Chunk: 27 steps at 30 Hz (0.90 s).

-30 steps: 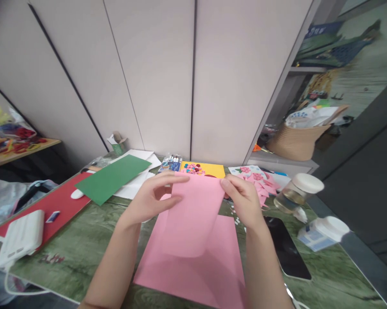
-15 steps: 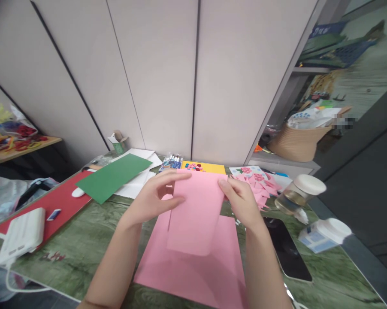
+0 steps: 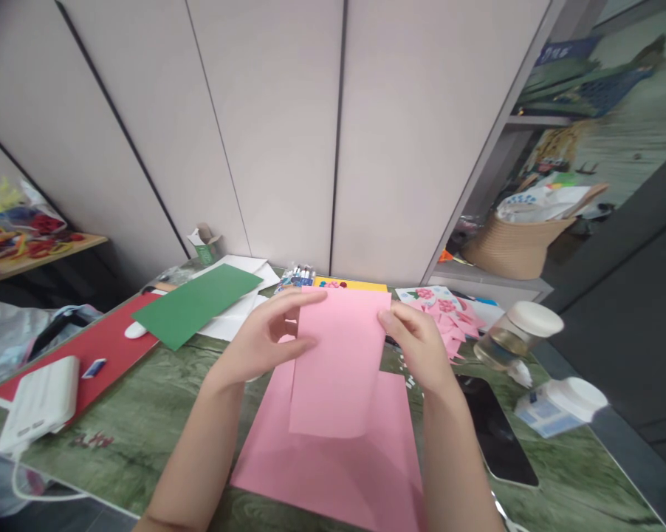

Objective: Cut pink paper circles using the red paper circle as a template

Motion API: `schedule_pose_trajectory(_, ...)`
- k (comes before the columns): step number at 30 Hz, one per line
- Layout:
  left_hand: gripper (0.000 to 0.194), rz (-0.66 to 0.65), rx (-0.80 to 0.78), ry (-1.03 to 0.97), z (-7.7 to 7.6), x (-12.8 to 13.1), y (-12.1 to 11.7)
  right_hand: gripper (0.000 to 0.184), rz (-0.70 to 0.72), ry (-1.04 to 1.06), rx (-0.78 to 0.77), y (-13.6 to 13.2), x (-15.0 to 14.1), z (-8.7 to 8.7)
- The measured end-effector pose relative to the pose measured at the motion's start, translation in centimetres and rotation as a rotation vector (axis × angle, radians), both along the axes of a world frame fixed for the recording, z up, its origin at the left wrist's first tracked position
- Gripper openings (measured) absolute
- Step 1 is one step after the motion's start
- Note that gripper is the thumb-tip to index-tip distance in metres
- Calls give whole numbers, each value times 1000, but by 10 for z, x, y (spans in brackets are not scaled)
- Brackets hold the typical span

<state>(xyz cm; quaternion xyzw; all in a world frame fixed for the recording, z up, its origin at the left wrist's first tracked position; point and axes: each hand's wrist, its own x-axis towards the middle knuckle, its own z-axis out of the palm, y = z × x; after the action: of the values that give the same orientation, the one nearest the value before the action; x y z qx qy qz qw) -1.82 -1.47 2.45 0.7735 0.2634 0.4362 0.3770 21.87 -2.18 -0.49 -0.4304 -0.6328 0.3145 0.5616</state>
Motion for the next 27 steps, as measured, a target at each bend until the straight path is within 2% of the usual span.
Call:
schedule_pose_trajectory(5,50,21,9,18,-1,0,1,40,-45,3,58,-2,-4,6)
schedule_pose_trajectory(20,49,34,32,23,-3,4,1,41,-215,-86,103,-3,-5,7)
schedule_pose_trajectory(23,49,39,29,15,-3,5,1,39,-194,-6,89,0,-6,4)
schedule_pose_trajectory(27,51,46,-3,-33,-4,5,2,37,-55,144,79,4,-4,-1)
